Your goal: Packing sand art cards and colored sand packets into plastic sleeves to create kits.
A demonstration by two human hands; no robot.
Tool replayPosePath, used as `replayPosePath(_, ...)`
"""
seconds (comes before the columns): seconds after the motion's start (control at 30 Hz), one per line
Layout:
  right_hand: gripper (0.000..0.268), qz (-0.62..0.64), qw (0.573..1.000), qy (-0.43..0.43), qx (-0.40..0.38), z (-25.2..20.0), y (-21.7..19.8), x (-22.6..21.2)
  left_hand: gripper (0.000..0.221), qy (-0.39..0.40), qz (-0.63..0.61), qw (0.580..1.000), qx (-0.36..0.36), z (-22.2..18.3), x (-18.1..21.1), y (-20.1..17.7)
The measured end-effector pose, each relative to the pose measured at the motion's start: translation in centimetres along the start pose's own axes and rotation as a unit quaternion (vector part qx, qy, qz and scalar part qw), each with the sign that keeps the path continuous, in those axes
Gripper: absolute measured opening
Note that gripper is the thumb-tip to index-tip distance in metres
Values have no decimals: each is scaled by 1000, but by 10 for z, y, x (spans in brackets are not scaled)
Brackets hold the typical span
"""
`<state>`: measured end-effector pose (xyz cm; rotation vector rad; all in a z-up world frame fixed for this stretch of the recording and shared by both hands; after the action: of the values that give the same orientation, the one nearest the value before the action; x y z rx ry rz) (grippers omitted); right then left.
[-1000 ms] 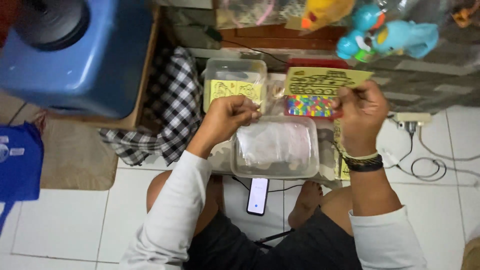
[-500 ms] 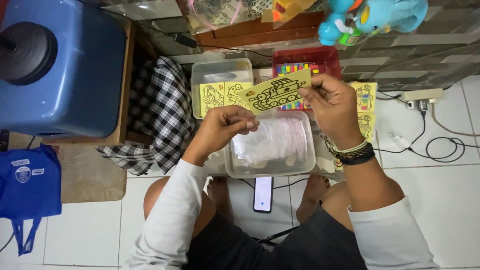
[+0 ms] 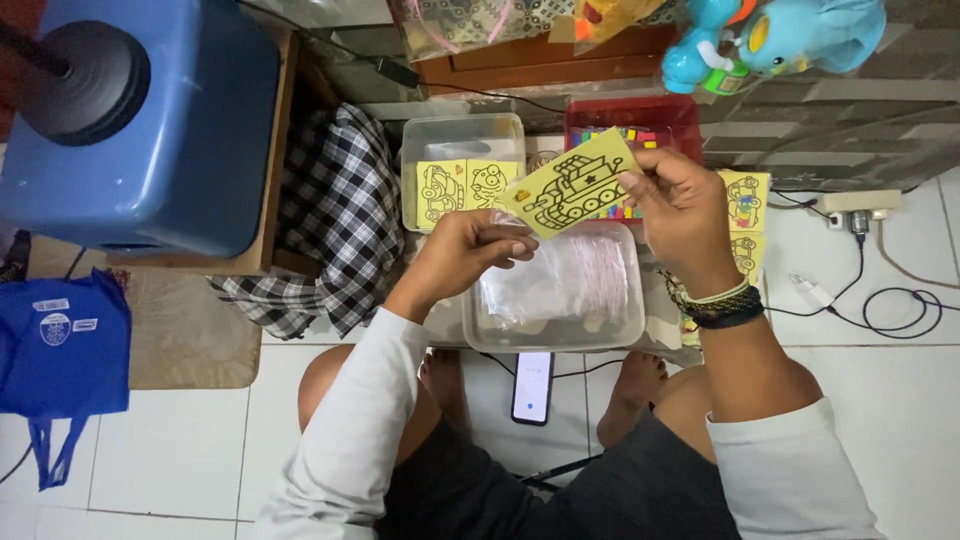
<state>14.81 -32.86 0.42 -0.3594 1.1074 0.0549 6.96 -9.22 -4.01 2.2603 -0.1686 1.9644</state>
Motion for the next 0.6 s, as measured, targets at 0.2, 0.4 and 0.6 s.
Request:
replayPosePath(0.2, 13, -26, 1000, -6, -8, 1, 4, -10, 21, 9, 17, 1000, -1, 0, 4, 4)
replayPosePath(0.4, 21, -64, 996, -56, 6, 7, -4, -29, 23, 16, 37, 999, -6, -3, 13, 5)
replayPosePath(0.6, 24, -37, 997, -57, -24, 2, 15, -39, 26, 8, 26, 1000, -3, 2, -8, 2)
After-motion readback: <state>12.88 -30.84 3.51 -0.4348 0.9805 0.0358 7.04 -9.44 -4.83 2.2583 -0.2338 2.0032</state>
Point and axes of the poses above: each hand's wrist, its own z-axis towards the middle knuckle, its own y-axis out of the palm, x = y × z, the point moved 6 cm from there along z, towards the middle knuckle, and after that the axes turned 4 degrees about -z, right-handed, at the moved point
